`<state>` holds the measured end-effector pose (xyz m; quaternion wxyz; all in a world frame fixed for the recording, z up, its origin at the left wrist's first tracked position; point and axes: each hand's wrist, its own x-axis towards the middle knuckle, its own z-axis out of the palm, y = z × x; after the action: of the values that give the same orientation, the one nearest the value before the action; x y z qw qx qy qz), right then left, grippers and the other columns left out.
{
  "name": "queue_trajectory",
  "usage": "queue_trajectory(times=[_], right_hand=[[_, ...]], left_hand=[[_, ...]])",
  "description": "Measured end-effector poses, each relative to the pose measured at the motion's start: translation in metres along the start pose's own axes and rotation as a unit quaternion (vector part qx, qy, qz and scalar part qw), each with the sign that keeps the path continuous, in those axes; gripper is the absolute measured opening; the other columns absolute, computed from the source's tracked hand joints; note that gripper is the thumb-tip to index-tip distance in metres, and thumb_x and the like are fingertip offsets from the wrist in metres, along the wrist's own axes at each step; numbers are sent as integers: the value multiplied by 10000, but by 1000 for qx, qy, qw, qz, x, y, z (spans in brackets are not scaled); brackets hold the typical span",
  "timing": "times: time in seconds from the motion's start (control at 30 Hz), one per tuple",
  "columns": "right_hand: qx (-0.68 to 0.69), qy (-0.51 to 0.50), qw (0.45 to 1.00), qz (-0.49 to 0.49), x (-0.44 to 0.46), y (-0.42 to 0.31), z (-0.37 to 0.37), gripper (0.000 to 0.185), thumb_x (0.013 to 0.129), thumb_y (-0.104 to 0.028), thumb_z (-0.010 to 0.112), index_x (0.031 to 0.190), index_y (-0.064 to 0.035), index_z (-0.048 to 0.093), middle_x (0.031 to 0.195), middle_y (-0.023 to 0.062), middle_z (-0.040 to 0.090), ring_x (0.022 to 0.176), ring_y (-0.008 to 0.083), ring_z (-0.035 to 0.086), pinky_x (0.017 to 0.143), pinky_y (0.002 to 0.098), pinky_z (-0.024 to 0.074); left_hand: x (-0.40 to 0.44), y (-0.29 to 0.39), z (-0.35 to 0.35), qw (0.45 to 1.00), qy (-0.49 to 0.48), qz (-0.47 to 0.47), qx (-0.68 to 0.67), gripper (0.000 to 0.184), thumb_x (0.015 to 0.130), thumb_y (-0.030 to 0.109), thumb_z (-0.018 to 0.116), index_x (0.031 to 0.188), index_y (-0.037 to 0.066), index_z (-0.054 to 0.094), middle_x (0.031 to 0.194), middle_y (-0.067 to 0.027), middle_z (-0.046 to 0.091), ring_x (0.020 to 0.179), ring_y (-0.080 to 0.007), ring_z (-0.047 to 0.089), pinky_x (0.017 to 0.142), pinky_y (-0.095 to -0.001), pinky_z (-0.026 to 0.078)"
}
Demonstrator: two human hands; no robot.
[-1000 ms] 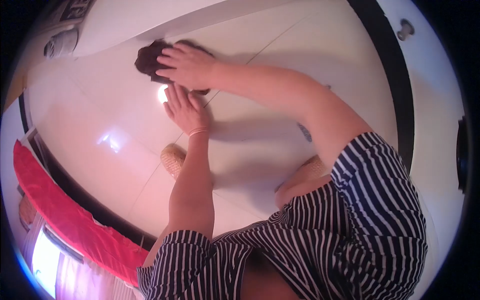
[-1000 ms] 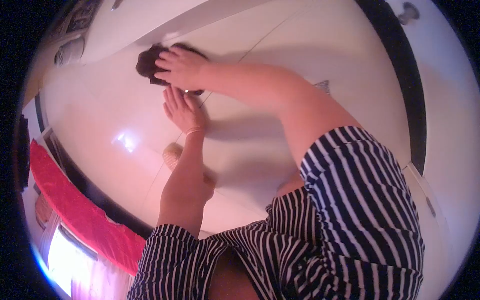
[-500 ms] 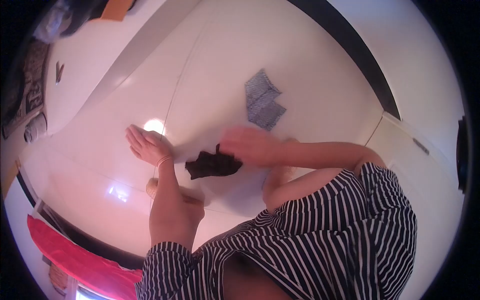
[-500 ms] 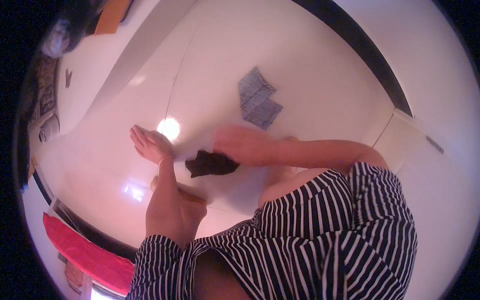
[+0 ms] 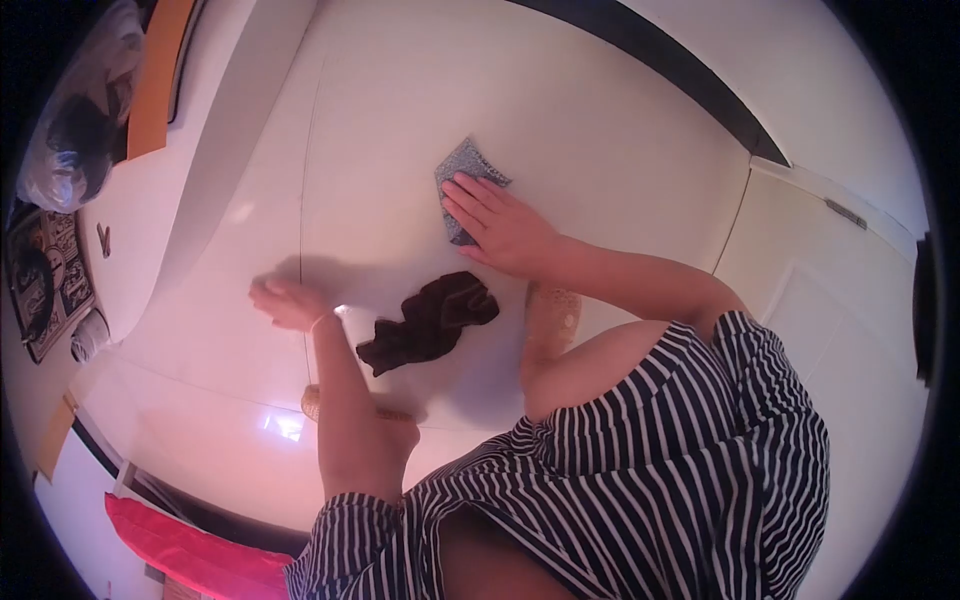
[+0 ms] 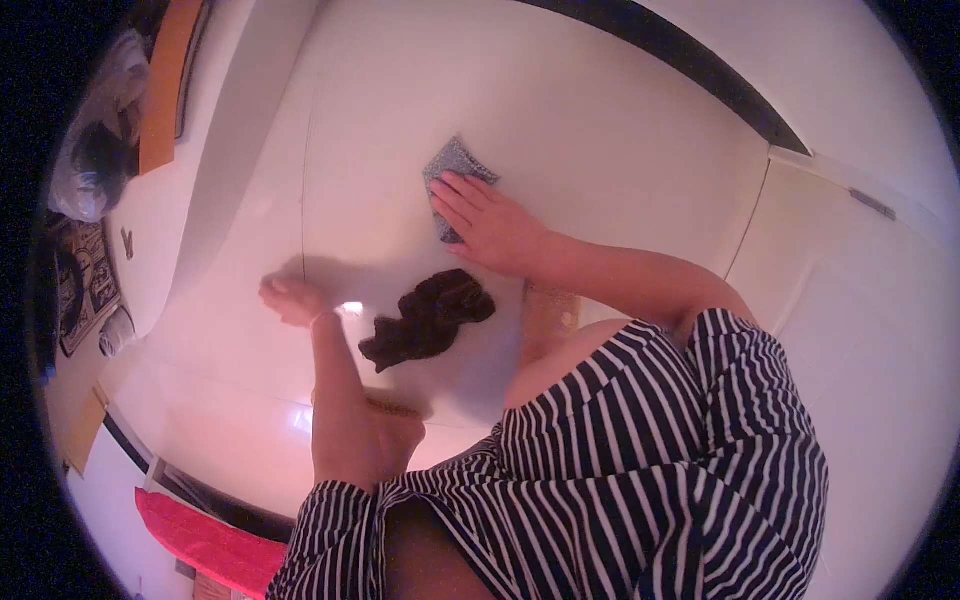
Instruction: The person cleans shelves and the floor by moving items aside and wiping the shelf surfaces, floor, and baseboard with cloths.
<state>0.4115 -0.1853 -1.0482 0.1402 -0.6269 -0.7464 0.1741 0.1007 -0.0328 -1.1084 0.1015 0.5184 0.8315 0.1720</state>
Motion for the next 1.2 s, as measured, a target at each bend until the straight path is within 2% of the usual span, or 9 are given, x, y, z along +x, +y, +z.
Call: queue_trajectory(times=[0.1,0.2,0.37,0.5,0.6,0.8,0.87,0.97,1.2], right_hand=[[-41,-11,998,55,8,4,-2,604,944,-348,562,1391,39,437,1504,181,389,1427,329,318,1160,460,296],[-155,65,964,204,26,50,-14,595,948,-357,558,1385,31,446,1483,179,416,1404,336,356,1133,463,333],[-180,176,956,149,92,138,-56,493,945,-336,562,1280,25,548,1386,167,506,1309,344,452,1072,455,394],[-133,28,970,201,50,83,-48,451,923,-279,599,1256,23,571,1334,136,534,1305,321,455,1064,446,405],[-145,64,975,153,13,38,-25,360,924,-245,552,1178,3,607,1362,117,526,1327,321,426,1057,499,403],[-258,101,958,74,92,147,-51,374,924,-194,534,1243,-7,588,1427,109,467,1328,317,420,1050,483,412],[-269,-11,960,80,115,168,-65,473,966,-250,470,1335,45,502,1441,212,460,1353,372,386,1154,467,298],[-246,30,959,139,73,127,-57,371,926,-204,541,1242,-17,593,1433,106,454,1337,308,408,1043,463,424],[-193,73,970,131,41,86,-47,341,931,-207,560,1194,5,608,1370,120,516,1305,311,463,1040,462,432]], left_hand=[[-19,53,15,992,-33,-59,110,514,984,374,298,1359,60,460,1442,-114,438,1353,-303,365,1036,-505,320],[-29,55,38,986,113,-52,115,507,993,349,255,1366,69,454,1485,-92,394,1372,-299,318,1046,-492,285],[-31,58,30,984,61,-95,139,582,1001,352,210,1512,97,327,1600,-67,278,1449,-289,253,1120,-467,215],[-31,51,33,984,56,-89,142,589,1002,354,213,1522,95,311,1603,-74,276,1467,-297,237,1132,-465,212],[-36,56,24,987,33,-95,126,612,1017,377,195,1533,55,263,1618,-100,227,1489,-330,169,1150,-480,178],[-38,68,20,986,46,-92,135,597,1016,367,203,1509,45,300,1600,-105,266,1477,-346,201,1154,-497,180],[-39,74,12,984,13,-99,146,593,1016,362,197,1508,50,308,1599,-107,270,1474,-347,211,1159,-502,172],[-38,61,24,985,38,-93,142,596,1017,360,193,1518,55,294,1604,-105,261,1478,-343,204,1163,-500,167],[-40,78,13,988,11,-105,113,606,1017,356,186,1540,57,253,1613,-103,240,1484,-334,192,1171,-498,156]])
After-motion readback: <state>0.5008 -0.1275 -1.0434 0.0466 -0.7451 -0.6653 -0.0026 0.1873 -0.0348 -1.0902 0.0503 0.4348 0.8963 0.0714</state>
